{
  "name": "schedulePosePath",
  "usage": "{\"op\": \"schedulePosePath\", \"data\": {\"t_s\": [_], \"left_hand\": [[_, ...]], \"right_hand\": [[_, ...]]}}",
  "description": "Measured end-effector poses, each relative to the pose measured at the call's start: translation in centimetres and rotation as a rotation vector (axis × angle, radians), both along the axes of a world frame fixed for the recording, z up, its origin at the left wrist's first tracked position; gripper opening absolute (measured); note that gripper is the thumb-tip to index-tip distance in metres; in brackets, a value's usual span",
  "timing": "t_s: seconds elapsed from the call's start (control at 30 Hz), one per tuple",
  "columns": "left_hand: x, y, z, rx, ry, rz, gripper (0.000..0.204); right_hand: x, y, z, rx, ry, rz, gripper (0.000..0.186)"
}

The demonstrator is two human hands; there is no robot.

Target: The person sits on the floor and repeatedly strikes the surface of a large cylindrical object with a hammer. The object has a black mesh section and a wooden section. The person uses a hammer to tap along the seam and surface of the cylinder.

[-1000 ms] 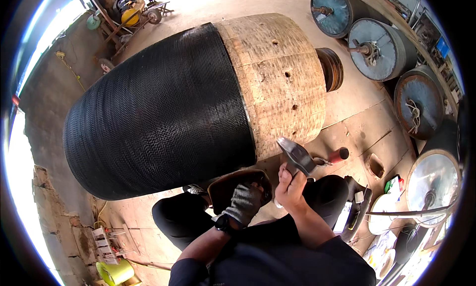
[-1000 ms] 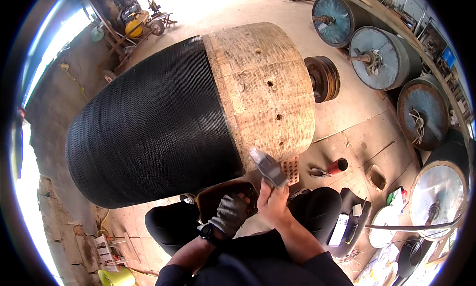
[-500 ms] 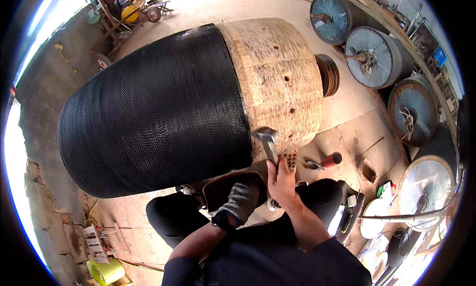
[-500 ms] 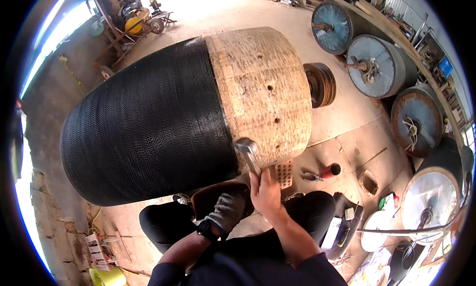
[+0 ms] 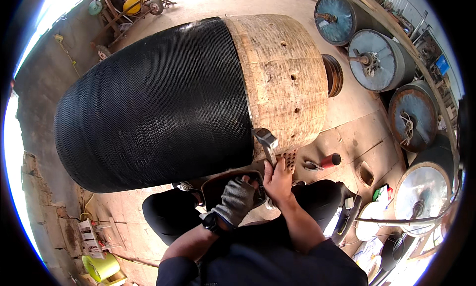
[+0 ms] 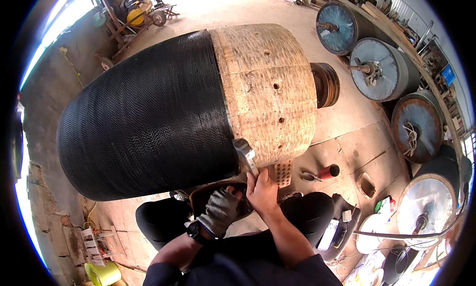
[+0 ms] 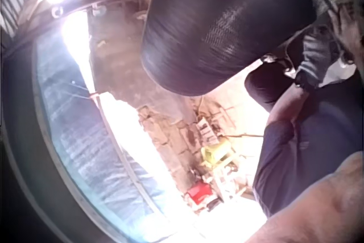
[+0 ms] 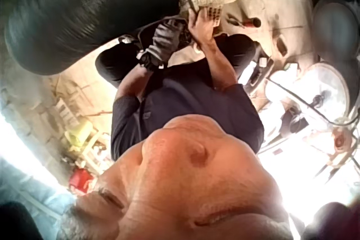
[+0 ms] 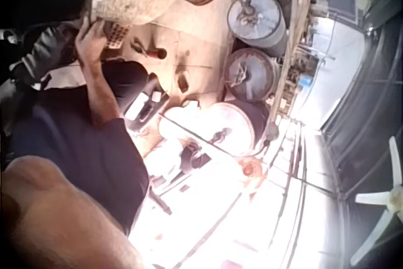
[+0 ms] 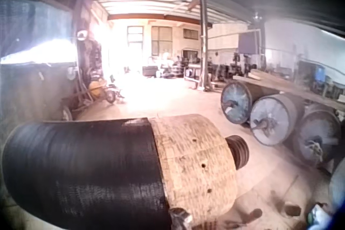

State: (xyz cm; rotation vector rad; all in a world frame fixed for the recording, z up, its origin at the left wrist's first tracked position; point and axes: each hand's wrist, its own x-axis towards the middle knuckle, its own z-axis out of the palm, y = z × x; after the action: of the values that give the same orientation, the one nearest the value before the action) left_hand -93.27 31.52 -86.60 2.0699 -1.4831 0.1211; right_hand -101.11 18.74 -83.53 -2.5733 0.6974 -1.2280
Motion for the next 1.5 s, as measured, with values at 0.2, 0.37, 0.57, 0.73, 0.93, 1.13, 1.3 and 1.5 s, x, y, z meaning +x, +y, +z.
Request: {"op": "schedulePosePath", "data": {"t_s": [0.2,0.37,0.57,0.73,0.93,1.13,1.3,1.5], "left_hand": [[7.1,-1.2,7.3,-0.383,-0.261,0.2,0.03],[14.4,-2.5,11.4,-0.614,-0.635,0.233,0.039],[14.3,-3.0,10.6,-0.602,-0.593,0.233,0.042],[14.4,-2.5,10.5,-0.592,-0.622,0.261,0.045],[14.2,-2.8,11.3,-0.551,-0.576,0.279,0.049],[14.3,-3.1,10.9,-0.553,-0.604,0.345,0.044],[14.7,-3.1,11.1,-0.572,-0.604,0.354,0.04],[14.2,-3.4,12.0,-0.547,-0.616,0.361,0.048]], "right_hand": [[-0.7,0.3,1.9,-0.092,-0.446,0.182,0.027],[-1.2,0.5,2.5,0.173,0.035,0.067,0.025],[-2.4,0.6,2.3,0.04,-0.231,0.193,0.019],[-2.3,2.6,2.5,0.247,0.013,0.062,0.025],[-1.4,0.6,3.3,-0.054,-0.124,0.114,0.018],[-2.6,1.1,1.0,0.181,-0.234,0.126,0.018],[-0.5,0.4,1.5,0.217,0.169,-0.076,0.027],[-1.4,0.2,2.4,-0.013,-0.115,0.039,0.022]]}}
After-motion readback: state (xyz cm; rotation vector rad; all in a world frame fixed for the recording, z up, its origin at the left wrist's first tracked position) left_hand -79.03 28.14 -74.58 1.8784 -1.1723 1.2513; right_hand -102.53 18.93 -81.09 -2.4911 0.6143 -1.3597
